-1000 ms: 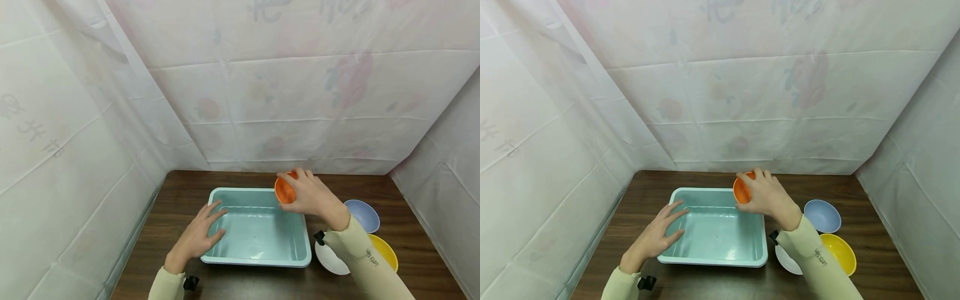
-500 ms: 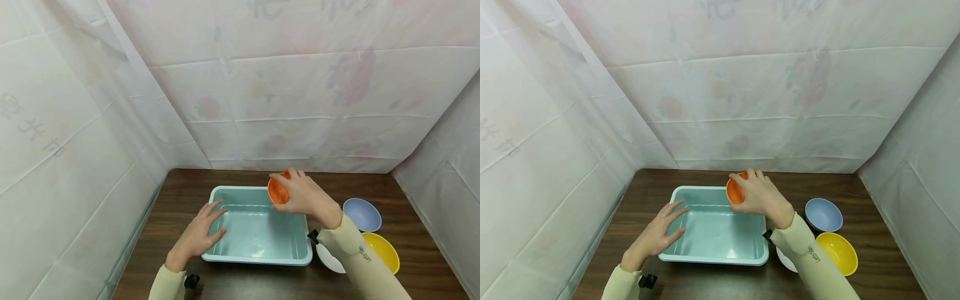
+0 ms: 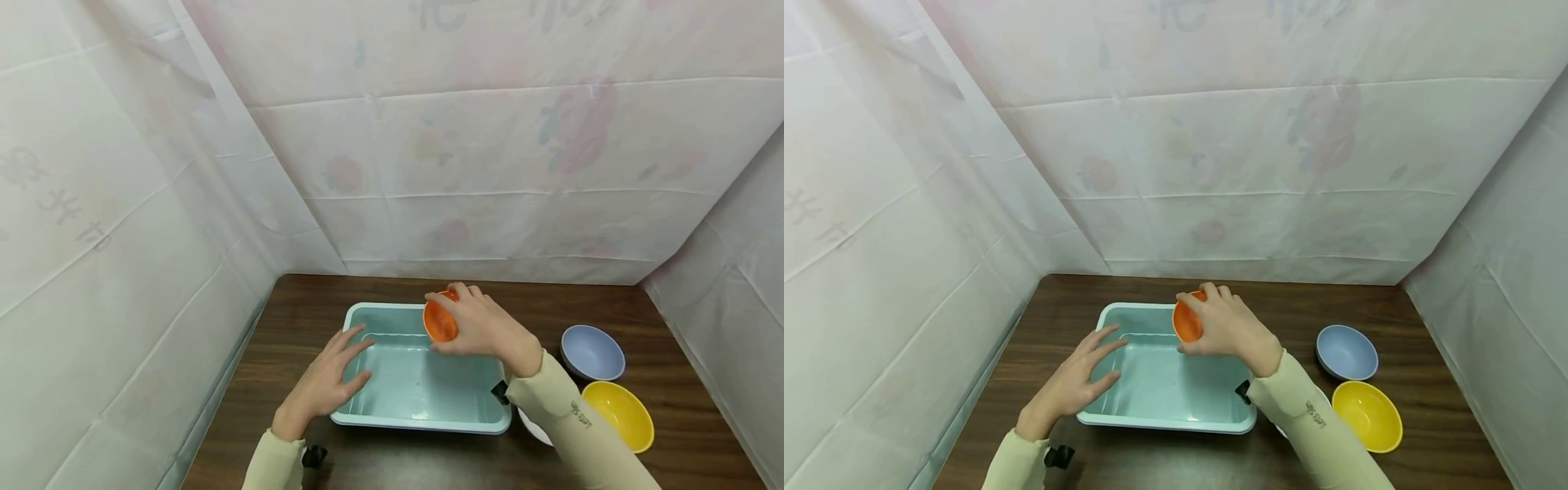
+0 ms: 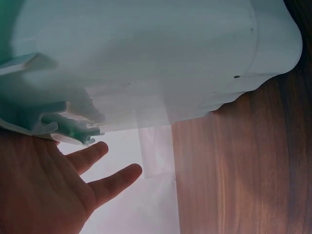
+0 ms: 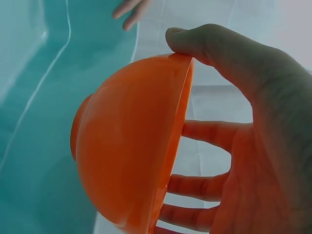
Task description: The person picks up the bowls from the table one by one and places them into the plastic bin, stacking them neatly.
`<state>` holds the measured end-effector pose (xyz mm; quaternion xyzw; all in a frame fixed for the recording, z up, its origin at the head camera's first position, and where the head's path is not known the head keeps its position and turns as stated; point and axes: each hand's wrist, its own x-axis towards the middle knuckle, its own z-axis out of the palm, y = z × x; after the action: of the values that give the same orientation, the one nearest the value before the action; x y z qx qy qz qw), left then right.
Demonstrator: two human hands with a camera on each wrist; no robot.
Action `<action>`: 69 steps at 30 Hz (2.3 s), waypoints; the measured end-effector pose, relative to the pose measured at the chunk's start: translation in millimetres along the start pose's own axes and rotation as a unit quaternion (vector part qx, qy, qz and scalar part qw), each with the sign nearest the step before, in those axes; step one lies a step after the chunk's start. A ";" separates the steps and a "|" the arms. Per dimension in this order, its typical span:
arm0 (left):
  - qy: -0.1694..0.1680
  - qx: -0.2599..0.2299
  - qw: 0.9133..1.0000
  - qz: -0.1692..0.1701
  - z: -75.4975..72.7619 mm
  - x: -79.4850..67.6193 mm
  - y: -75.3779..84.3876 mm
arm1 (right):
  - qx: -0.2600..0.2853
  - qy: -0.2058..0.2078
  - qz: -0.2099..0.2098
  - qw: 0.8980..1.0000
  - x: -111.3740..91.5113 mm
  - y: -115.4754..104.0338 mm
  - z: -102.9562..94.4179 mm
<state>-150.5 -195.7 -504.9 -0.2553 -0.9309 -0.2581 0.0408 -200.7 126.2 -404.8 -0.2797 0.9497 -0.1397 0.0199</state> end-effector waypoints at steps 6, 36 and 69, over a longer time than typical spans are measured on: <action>-0.007 -0.007 1.000 -0.011 1.6 1.4 1.5 | 0.015 -0.007 -0.008 1.000 3.2 0.2 8.9; -0.007 -0.004 1.000 -0.008 2.2 1.5 2.1 | 0.003 -0.032 -0.074 0.997 10.8 -14.3 49.7; -0.001 -0.017 1.000 -0.008 3.5 0.3 1.6 | -0.035 -0.094 -0.083 0.991 20.1 -20.7 76.0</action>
<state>-149.7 -192.6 -507.2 -0.2486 -0.9285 -0.2740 0.0330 -197.9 79.4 -471.3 -0.3705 0.9211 -0.0808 0.0881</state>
